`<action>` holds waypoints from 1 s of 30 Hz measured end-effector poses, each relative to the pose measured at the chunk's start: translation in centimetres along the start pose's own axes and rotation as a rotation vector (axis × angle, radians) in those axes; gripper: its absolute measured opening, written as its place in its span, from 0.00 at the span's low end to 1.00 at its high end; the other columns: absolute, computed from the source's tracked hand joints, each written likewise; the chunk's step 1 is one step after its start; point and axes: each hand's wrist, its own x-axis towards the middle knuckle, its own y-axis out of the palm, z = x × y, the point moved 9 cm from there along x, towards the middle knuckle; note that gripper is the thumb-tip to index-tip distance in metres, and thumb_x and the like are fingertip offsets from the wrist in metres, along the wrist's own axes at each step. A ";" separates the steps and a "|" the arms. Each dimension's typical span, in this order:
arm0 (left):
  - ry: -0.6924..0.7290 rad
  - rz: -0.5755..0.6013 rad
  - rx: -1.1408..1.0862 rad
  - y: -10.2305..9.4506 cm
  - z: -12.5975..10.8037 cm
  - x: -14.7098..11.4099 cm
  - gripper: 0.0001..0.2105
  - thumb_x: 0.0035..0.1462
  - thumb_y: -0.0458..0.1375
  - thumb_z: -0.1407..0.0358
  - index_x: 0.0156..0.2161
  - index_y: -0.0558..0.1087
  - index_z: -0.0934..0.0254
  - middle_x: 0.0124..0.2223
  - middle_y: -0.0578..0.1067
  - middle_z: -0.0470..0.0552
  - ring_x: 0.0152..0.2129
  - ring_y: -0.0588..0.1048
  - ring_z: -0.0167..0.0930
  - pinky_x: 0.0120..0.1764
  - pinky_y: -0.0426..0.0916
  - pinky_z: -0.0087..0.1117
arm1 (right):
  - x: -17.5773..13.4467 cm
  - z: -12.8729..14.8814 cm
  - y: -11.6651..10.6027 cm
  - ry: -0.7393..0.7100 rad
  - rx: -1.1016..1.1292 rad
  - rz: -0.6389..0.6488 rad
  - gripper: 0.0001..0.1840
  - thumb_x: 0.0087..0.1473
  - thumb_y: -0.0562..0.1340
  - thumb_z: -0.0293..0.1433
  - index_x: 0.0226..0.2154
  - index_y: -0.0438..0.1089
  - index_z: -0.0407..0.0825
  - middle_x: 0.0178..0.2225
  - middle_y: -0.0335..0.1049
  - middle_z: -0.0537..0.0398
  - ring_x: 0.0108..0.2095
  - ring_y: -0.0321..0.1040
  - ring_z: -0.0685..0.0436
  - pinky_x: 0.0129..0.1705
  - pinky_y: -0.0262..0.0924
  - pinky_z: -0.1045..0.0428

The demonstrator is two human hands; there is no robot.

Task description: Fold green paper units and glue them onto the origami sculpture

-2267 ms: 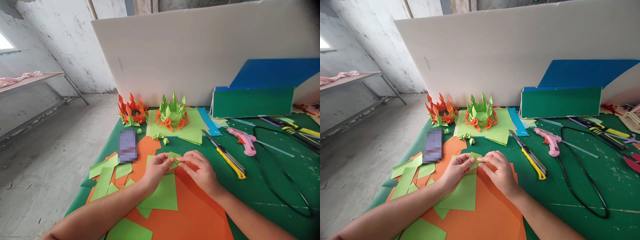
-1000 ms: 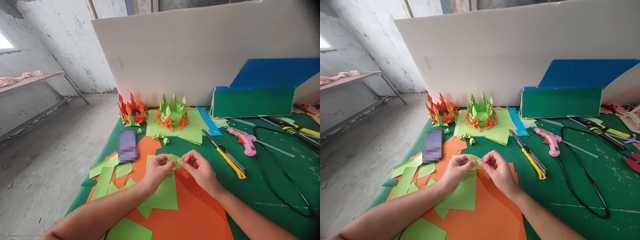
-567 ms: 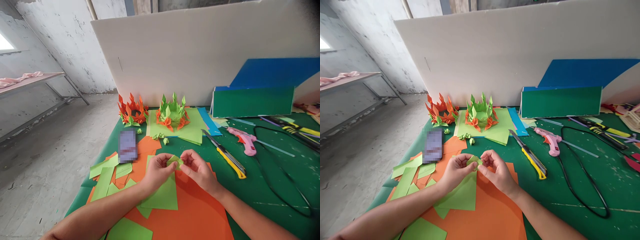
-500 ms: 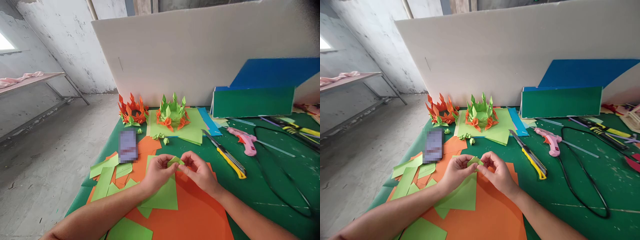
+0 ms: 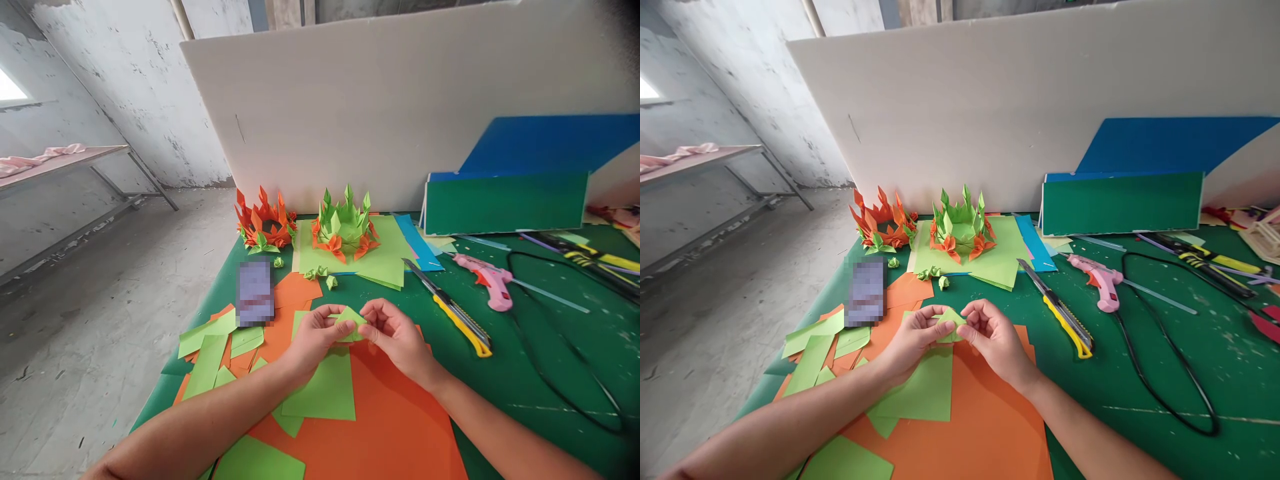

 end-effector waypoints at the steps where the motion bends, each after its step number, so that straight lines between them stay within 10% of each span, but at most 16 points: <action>1: -0.004 0.008 -0.007 0.0 0.1 0.0 0.19 0.43 0.70 0.60 0.37 0.70 0.66 0.30 0.77 0.48 0.29 0.76 0.28 0.39 0.72 0.33 | 0.0 0.1 -0.1 -0.012 -0.011 -0.010 0.12 0.55 0.63 0.39 0.37 0.62 0.53 0.27 0.55 0.62 0.25 0.57 0.52 0.24 0.56 0.56; 11: 0.104 -0.017 0.172 0.1 -1.0 0.0 0.22 0.45 0.65 0.51 0.40 0.74 0.67 0.33 0.72 0.48 0.31 0.73 0.29 0.34 0.75 0.35 | -2.4 5.6 1.5 -0.665 -0.714 -0.052 0.13 0.59 0.55 0.21 0.36 0.70 0.54 0.33 0.64 0.54 0.37 0.62 0.45 0.39 0.61 0.49; 23: 0.152 -0.070 0.503 -1.1 -1.0 0.3 0.22 0.53 0.59 0.51 0.45 0.75 0.67 0.25 0.70 0.46 0.21 0.63 0.24 0.24 0.58 0.26 | -3.1 6.1 2.3 -0.773 -0.962 -0.081 0.11 0.58 0.61 0.26 0.40 0.74 0.58 0.33 0.72 0.56 0.38 0.61 0.45 0.41 0.54 0.47; 30: 0.072 0.016 0.249 0.2 -0.3 0.0 0.23 0.48 0.64 0.53 0.45 0.73 0.68 0.32 0.75 0.50 0.31 0.74 0.31 0.34 0.70 0.33 | -2.1 5.6 1.9 -0.675 -0.882 -0.063 0.05 0.57 0.61 0.29 0.31 0.72 0.53 0.30 0.70 0.56 0.35 0.62 0.46 0.39 0.55 0.48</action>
